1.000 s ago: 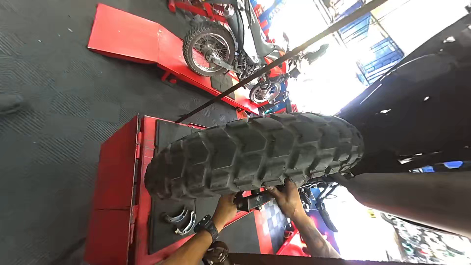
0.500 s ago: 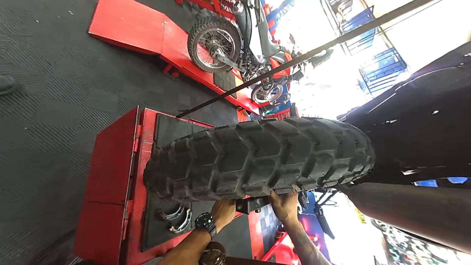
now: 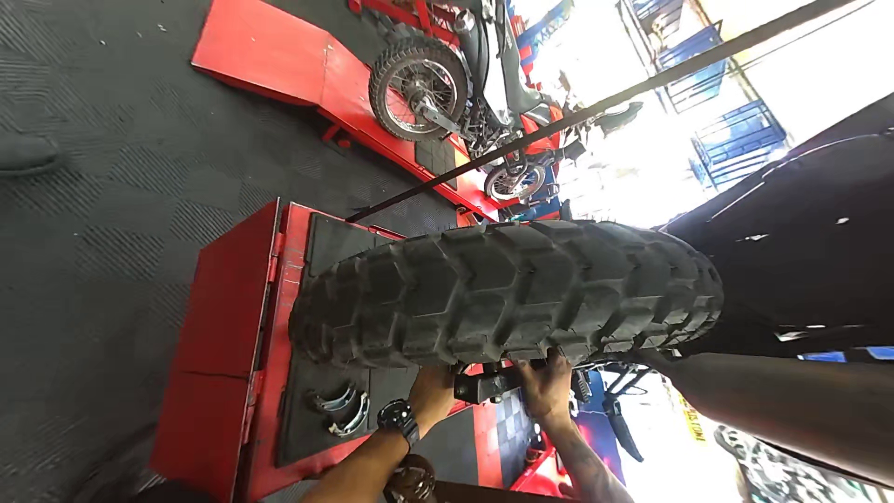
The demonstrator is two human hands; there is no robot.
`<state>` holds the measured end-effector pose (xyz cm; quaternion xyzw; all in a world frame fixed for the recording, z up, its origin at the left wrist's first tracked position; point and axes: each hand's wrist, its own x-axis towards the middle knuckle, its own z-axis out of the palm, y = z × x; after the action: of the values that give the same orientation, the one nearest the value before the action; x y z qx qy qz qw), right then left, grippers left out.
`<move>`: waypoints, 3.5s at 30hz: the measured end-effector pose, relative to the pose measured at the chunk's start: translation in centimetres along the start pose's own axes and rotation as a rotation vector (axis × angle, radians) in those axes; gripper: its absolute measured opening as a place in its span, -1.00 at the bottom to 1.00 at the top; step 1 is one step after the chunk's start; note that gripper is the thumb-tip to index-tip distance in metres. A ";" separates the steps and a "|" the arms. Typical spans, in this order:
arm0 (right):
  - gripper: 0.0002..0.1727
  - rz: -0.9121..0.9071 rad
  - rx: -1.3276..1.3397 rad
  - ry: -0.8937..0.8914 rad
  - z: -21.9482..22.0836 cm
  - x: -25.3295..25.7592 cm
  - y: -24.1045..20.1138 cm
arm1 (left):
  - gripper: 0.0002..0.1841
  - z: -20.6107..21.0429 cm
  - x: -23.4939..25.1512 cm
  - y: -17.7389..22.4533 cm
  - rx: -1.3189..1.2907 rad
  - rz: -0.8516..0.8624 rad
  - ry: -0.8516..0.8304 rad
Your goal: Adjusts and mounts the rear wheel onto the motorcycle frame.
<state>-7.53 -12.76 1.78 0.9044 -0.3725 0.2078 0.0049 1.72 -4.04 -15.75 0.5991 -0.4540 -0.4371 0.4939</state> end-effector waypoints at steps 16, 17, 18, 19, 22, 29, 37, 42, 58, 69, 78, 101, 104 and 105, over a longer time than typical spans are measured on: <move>-0.14 1.139 0.747 -0.194 1.5 -10.2 -5.3 | -0.65 -1.3 0.2 -0.8 -0.001 0.068 -0.084; -0.07 1.182 0.944 -0.261 1.9 -10.2 -5.2 | -0.65 -1.2 0.0 -0.8 -0.011 0.069 -0.070; -0.06 1.192 1.120 -0.265 2.2 -10.0 -5.3 | -0.66 -1.1 0.0 -0.9 -0.025 0.074 -0.048; -0.09 1.208 1.280 -0.241 2.4 -9.5 -5.5 | -0.66 -0.9 0.1 -1.0 -0.036 0.076 -0.028; -0.25 1.258 1.705 -0.170 2.2 -9.2 -5.2 | -0.66 -0.5 0.1 -1.2 -0.030 0.044 -0.038; -0.35 1.191 1.398 0.074 3.8 -9.5 -6.7 | -0.64 -1.4 -0.3 -0.8 0.059 -0.003 -0.096; -0.73 0.306 -0.050 0.263 5.5 -11.6 -4.2 | -0.62 -1.8 -0.5 -0.3 0.110 -0.037 -0.145; -0.67 0.921 0.678 0.193 4.0 -10.4 -7.3 | -0.63 -1.2 -0.3 -0.9 0.076 -0.009 -0.122; -0.42 1.049 0.896 0.119 3.6 -10.3 -7.3 | -0.63 -1.1 0.0 -1.3 0.004 -0.055 -0.118; -0.72 0.749 0.556 0.170 3.4 -11.1 -6.0 | -0.61 -1.0 -0.1 -1.2 0.030 -0.091 -0.143; -0.78 0.786 0.660 0.152 3.3 -10.6 -6.4 | -0.52 -1.4 -0.5 -1.2 -0.165 -0.205 -0.068; -0.28 1.240 1.256 -0.112 2.1 -9.1 -5.6 | -0.61 -0.9 -3.2 1.7 -1.400 -0.208 -0.344; -0.81 0.987 0.920 0.171 3.0 -10.2 -6.9 | -0.59 -0.4 -3.1 1.4 -1.422 -0.178 -0.341; -0.66 0.918 0.870 0.249 3.3 -10.5 -7.2 | -0.59 -0.3 -3.0 1.5 -1.433 -0.176 -0.342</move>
<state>-8.14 -1.04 -4.14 0.5413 -0.6000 0.4243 -0.4086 1.22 -1.21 -14.05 0.0878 -0.0782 -0.7514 0.6493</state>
